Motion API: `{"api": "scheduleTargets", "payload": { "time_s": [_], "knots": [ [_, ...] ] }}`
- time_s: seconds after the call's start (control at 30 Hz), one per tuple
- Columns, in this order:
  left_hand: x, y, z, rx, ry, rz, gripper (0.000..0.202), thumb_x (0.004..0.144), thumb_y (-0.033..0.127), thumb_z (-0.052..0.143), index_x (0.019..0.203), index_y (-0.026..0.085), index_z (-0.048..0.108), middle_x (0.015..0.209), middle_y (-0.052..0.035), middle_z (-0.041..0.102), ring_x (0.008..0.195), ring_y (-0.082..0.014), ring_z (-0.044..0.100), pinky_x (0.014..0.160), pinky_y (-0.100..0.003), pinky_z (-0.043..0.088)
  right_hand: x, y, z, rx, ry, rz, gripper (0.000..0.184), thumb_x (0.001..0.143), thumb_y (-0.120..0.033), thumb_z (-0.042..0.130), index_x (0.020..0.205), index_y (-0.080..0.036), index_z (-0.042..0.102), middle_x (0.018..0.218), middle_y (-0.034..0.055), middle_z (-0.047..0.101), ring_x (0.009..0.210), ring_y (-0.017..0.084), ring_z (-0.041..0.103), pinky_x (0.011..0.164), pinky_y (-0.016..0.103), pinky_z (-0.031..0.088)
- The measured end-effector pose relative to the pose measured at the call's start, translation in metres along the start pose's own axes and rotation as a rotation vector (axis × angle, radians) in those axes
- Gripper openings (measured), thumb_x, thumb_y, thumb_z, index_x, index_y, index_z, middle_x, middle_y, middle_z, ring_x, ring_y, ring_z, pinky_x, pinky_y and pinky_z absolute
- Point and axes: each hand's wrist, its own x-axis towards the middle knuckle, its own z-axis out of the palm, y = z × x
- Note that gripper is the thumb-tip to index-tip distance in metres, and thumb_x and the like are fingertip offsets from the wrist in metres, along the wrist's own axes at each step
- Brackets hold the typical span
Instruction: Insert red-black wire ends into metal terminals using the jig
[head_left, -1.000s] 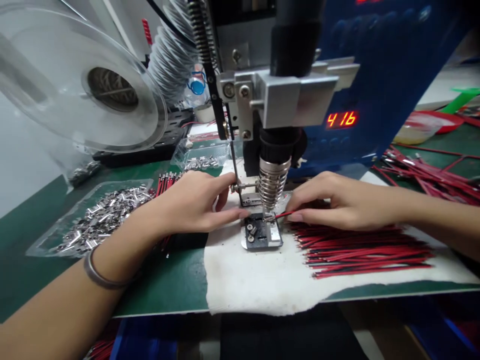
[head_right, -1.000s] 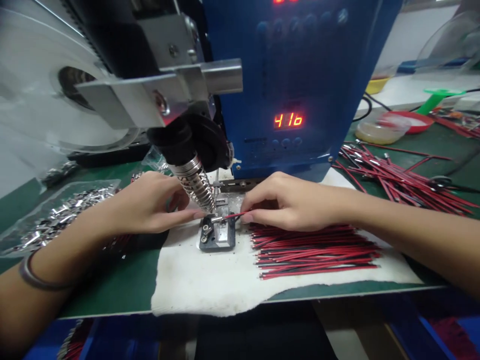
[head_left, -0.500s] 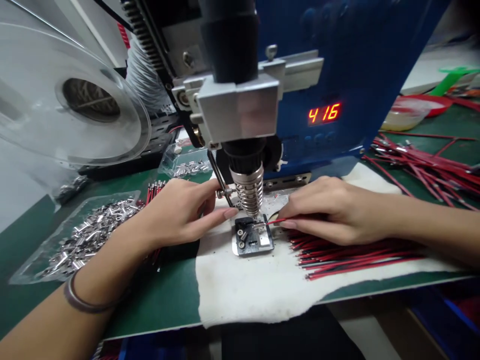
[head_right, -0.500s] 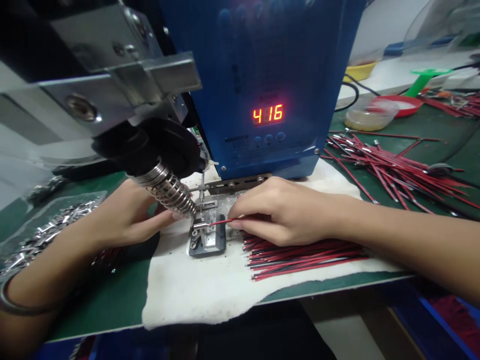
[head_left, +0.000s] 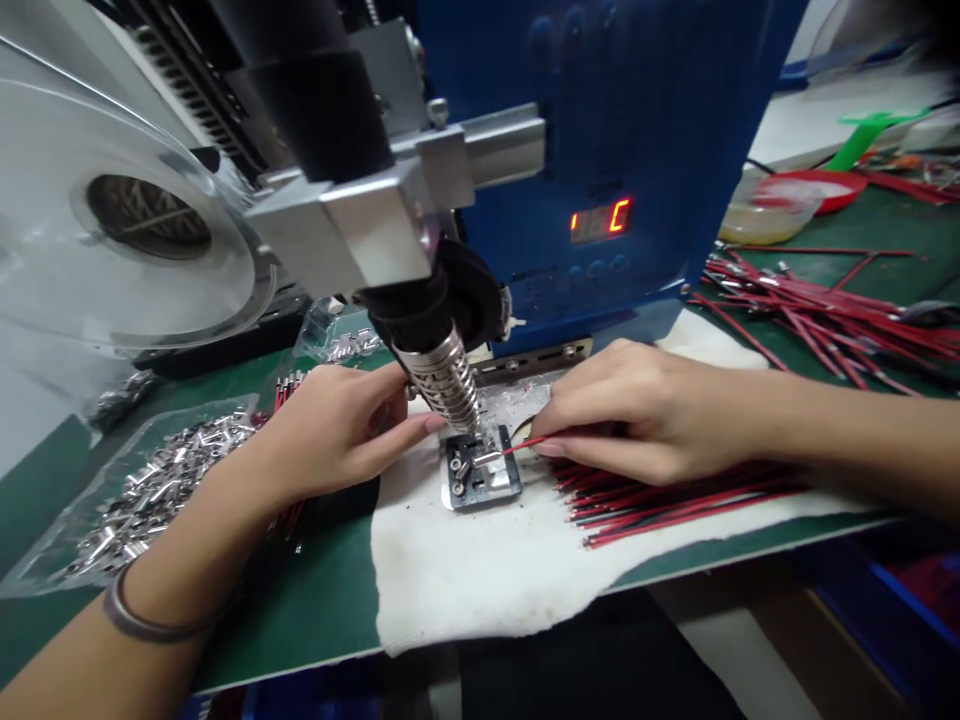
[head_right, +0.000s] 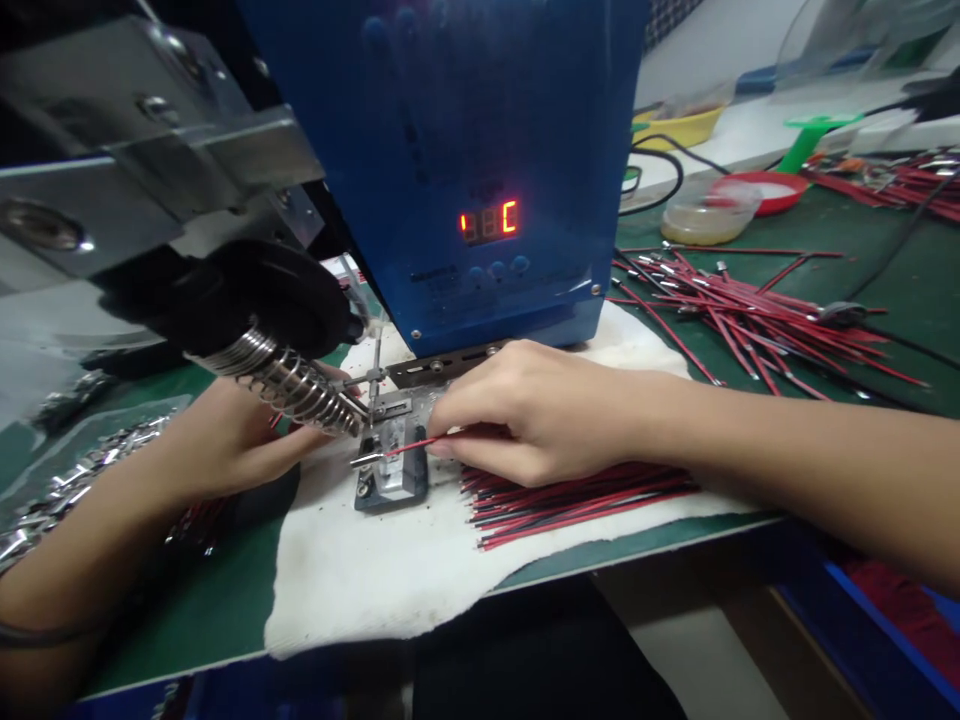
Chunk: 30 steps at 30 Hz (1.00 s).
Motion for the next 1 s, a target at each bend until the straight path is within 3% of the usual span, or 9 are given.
{"api": "scheduleTargets", "payload": {
  "time_s": [0.2, 0.33, 0.5, 0.63, 1.0],
  "knots": [
    [0.002, 0.0, -0.001, 0.021, -0.002, -0.008, 0.074, 0.109, 0.081, 0.034, 0.079, 0.02, 0.064, 0.071, -0.0054, 0.076, 0.057, -0.0135, 0.061, 0.06, -0.033, 0.043, -0.001, -0.003, -0.003, -0.016, -0.001, -0.008, 0.023, 0.113, -0.017, 0.059, 0.101, -0.012, 0.078, 0.087, 0.0029, 0.078, 0.073, 0.008, 0.067, 0.07, 0.023, 0.046],
    [0.002, -0.001, -0.001, 0.025, -0.038, -0.055, 0.078, 0.107, 0.085, 0.034, 0.082, 0.019, 0.067, 0.076, -0.0075, 0.078, 0.061, -0.0157, 0.063, 0.064, -0.035, 0.045, -0.002, -0.004, -0.005, -0.041, -0.029, 0.001, 0.024, 0.114, -0.019, 0.059, 0.104, -0.012, 0.079, 0.089, 0.0027, 0.079, 0.074, 0.009, 0.067, 0.07, 0.024, 0.045],
    [-0.003, -0.009, 0.005, 0.013, 0.018, -0.004, 0.067, 0.112, 0.075, 0.034, 0.092, 0.021, 0.068, 0.079, -0.0031, 0.077, 0.061, -0.0136, 0.06, 0.066, -0.034, 0.043, -0.002, -0.005, -0.007, -0.061, -0.118, 0.069, 0.031, 0.117, -0.026, 0.055, 0.1, -0.016, 0.079, 0.087, 0.0015, 0.077, 0.073, 0.009, 0.065, 0.07, 0.026, 0.043],
    [-0.002, -0.007, 0.005, 0.029, 0.047, -0.013, 0.072, 0.109, 0.082, 0.032, 0.084, 0.021, 0.064, 0.075, -0.0035, 0.075, 0.06, -0.0137, 0.057, 0.067, -0.035, 0.042, -0.002, -0.008, -0.009, -0.063, -0.222, 0.132, 0.035, 0.118, -0.032, 0.052, 0.104, -0.019, 0.081, 0.084, 0.0013, 0.073, 0.071, 0.01, 0.062, 0.068, 0.027, 0.043],
    [0.002, 0.0, -0.004, 0.072, 0.075, 0.031, 0.071, 0.108, 0.079, 0.037, 0.079, 0.021, 0.066, 0.064, -0.0015, 0.069, 0.054, -0.0118, 0.054, 0.061, -0.032, 0.038, -0.006, -0.013, -0.019, -0.072, -0.305, 0.217, 0.039, 0.118, -0.04, 0.05, 0.116, -0.024, 0.085, 0.099, 0.0023, 0.079, 0.079, 0.011, 0.065, 0.073, 0.03, 0.049]
  ]
}}
